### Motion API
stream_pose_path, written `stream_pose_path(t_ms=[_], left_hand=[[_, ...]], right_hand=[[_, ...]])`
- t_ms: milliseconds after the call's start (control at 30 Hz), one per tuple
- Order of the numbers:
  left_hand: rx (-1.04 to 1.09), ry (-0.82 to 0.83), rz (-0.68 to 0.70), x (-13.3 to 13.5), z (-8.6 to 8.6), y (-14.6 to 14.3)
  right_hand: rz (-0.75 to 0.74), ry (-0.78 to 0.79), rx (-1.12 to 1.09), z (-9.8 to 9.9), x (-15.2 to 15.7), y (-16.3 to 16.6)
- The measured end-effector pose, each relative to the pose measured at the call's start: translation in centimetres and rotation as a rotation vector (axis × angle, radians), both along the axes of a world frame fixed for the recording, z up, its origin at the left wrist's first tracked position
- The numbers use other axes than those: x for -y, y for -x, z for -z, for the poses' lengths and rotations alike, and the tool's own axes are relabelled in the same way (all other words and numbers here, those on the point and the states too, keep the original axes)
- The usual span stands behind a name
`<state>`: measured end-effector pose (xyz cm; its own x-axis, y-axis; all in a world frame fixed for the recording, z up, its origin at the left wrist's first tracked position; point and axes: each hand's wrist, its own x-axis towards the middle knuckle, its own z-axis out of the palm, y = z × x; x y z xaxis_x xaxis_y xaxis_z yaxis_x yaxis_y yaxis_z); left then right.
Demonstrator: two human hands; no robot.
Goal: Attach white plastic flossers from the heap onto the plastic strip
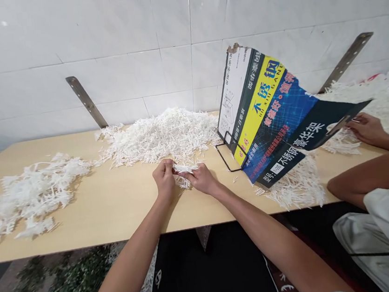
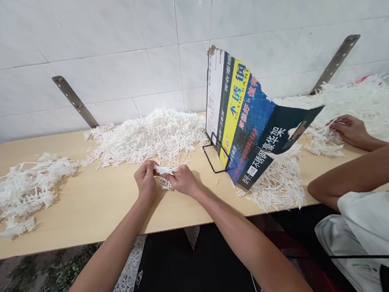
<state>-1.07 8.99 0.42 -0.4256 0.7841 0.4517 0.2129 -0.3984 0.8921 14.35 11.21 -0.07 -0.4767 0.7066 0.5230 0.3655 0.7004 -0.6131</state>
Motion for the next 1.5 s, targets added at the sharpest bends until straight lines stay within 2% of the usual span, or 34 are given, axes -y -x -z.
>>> stream_pose_path(t_ms=[133,200,367,433,533,633,733,833,933,1100,1233,1367,1500], left_hand=[[0.077,0.011,0.009,0.1,-0.2,-0.7],[0.087,0.004,-0.01,0.1,-0.4,-0.8],[0.092,-0.072,-0.289,-0.8,-1.0,1.3],[0.056,-0.093,-0.297,-1.3,-1.1,2.1],[-0.211,-0.131,-0.111,-1.5,-1.1,1.9],[-0.412,-0.141,0.168,-1.2,-1.2,0.7],[-0.37,-0.03,0.41,-1.0,-1.4,-0.1],[-0.237,0.063,0.496,-0.9,-1.5,-0.2],[-0.156,0.04,0.478,-0.7,-1.6,-0.1],[-0.209,-0.034,0.449,-0.4,-1.8,-0.5],[-0.22,-0.047,0.344,-0.4,-1.2,-0.9],[-0.172,-0.04,0.261,0.1,-0.5,-1.4],[-0.282,-0.131,0.173,0.7,-0.6,-1.7]], right_hand=[[-0.011,-0.014,-0.038,0.1,0.3,-0.1],[0.027,0.031,-0.026,0.2,0.4,-0.2],[0.165,0.157,-0.065,0.2,-0.5,-0.7],[0.201,0.195,-0.115,0.2,-1.0,-0.9],[0.22,0.278,-0.195,0.2,-1.6,-0.9],[0.207,0.342,-0.243,0.1,-1.8,-1.1],[0.106,0.421,-0.266,0.0,-1.8,-1.3],[0.014,0.478,-0.268,-0.1,-1.7,-1.5],[0.024,0.475,-0.257,-0.2,-1.8,-1.5],[0.067,0.448,-0.246,0.0,-2.0,-1.4],[0.07,0.418,-0.227,0.0,-2.0,-1.1],[0.092,0.278,-0.072,-0.3,-1.8,-0.7],[0.12,0.169,0.061,-0.3,-1.8,-0.4]])
